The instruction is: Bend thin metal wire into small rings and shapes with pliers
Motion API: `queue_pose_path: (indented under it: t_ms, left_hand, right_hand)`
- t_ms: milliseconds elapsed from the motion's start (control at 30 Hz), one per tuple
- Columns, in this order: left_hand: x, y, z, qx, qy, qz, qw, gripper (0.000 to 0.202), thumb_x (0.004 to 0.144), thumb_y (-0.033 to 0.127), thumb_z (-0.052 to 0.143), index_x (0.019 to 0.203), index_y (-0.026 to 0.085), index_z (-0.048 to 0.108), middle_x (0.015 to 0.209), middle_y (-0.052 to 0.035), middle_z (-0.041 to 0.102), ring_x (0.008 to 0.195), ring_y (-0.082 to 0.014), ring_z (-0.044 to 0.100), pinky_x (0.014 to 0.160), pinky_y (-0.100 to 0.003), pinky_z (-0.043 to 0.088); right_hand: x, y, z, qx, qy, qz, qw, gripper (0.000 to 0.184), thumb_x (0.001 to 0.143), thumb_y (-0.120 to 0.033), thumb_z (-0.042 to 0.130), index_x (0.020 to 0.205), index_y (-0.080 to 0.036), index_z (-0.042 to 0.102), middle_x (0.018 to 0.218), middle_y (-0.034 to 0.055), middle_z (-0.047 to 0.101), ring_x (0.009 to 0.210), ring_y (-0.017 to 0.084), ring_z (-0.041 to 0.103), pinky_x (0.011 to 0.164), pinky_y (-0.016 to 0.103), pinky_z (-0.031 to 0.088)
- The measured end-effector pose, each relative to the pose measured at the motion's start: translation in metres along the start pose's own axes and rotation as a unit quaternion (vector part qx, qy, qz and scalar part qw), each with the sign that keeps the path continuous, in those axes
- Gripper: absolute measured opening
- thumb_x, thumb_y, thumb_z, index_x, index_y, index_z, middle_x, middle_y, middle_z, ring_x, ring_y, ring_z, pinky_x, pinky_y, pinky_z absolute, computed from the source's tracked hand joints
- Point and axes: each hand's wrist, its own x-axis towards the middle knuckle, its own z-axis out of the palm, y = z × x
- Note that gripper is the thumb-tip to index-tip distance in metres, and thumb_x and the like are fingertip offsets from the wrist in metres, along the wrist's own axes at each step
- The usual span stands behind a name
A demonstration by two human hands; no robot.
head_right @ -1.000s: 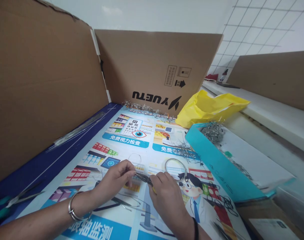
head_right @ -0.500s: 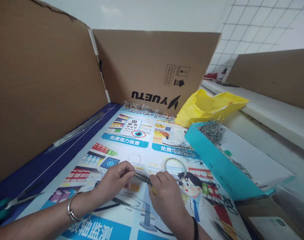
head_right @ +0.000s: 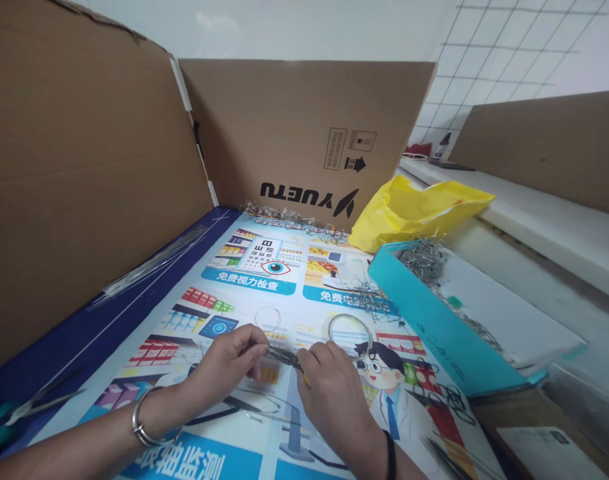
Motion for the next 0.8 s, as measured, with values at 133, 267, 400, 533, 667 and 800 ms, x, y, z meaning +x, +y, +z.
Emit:
queue_pose_path:
  t_ms: [133,267,400,533,667,800]
  left_hand:
    - [0.0002,-0.0022,0.0007,0.007,0.004,0.004,1.000,0.011,0.081,0.026,0.048,0.074,0.020,0.052,0.049,0.0059,0.056,0.047,-0.0111,0.055,0.054,-0.023,0.042]
    - [0.0000,-0.0035,0.0003,0.007,0.001,-0.004,1.000,0.010,0.082,0.027,0.048,0.076,0.020,0.052,0.049,0.0052,0.058,0.047,-0.0115,0.055,0.054,-0.023,0.042]
    - [-0.0002,-0.0049,0.0000,0.002,0.003,0.002,1.000,0.008,0.080,0.026,0.049,0.077,0.019,0.053,0.052,0.0048,0.058,0.049,-0.0117,0.056,0.055,-0.023,0.043]
    - [-0.0002,-0.0050,0.0009,0.002,0.007,0.004,1.000,0.006,0.079,0.024,0.050,0.077,0.019,0.053,0.051,0.0055,0.057,0.049,-0.0117,0.057,0.054,-0.023,0.043]
    - [-0.0009,-0.0029,0.0017,0.004,0.015,-0.005,1.000,0.005,0.078,0.024,0.051,0.076,0.019,0.053,0.051,0.0058,0.056,0.048,-0.0119,0.058,0.052,-0.022,0.042]
    - [-0.0009,-0.0026,0.0018,-0.002,0.015,-0.015,1.000,0.006,0.077,0.025,0.051,0.075,0.019,0.053,0.050,0.0057,0.056,0.048,-0.0125,0.059,0.051,-0.022,0.042]
  right_hand:
    - [0.0000,-0.0013,-0.0006,0.005,-0.006,0.009,1.000,0.014,0.082,-0.013,0.050,0.088,-0.017,0.062,0.079,0.0061,0.058,0.079,0.023,0.050,0.072,0.034,0.039]
    - [0.0001,-0.0017,-0.0005,0.017,-0.009,0.020,1.000,0.013,0.082,-0.013,0.051,0.088,-0.018,0.061,0.080,0.0059,0.058,0.080,0.023,0.050,0.073,0.035,0.039]
    - [-0.0003,-0.0010,0.0006,0.021,-0.012,0.024,0.999,0.013,0.082,-0.012,0.051,0.088,-0.018,0.061,0.080,0.0055,0.058,0.080,0.023,0.050,0.073,0.035,0.040]
    - [-0.0007,-0.0009,0.0012,0.007,-0.005,0.011,1.000,0.013,0.083,-0.013,0.050,0.089,-0.018,0.061,0.079,0.0057,0.057,0.079,0.023,0.050,0.072,0.035,0.039]
    - [-0.0006,-0.0017,0.0012,-0.005,0.014,-0.004,1.000,0.013,0.083,-0.013,0.049,0.089,-0.017,0.060,0.079,0.0064,0.057,0.080,0.023,0.049,0.073,0.036,0.039]
    - [-0.0002,-0.0022,0.0012,-0.020,0.015,-0.011,1.000,0.013,0.083,-0.013,0.049,0.088,-0.016,0.060,0.078,0.0061,0.056,0.078,0.022,0.049,0.072,0.035,0.039]
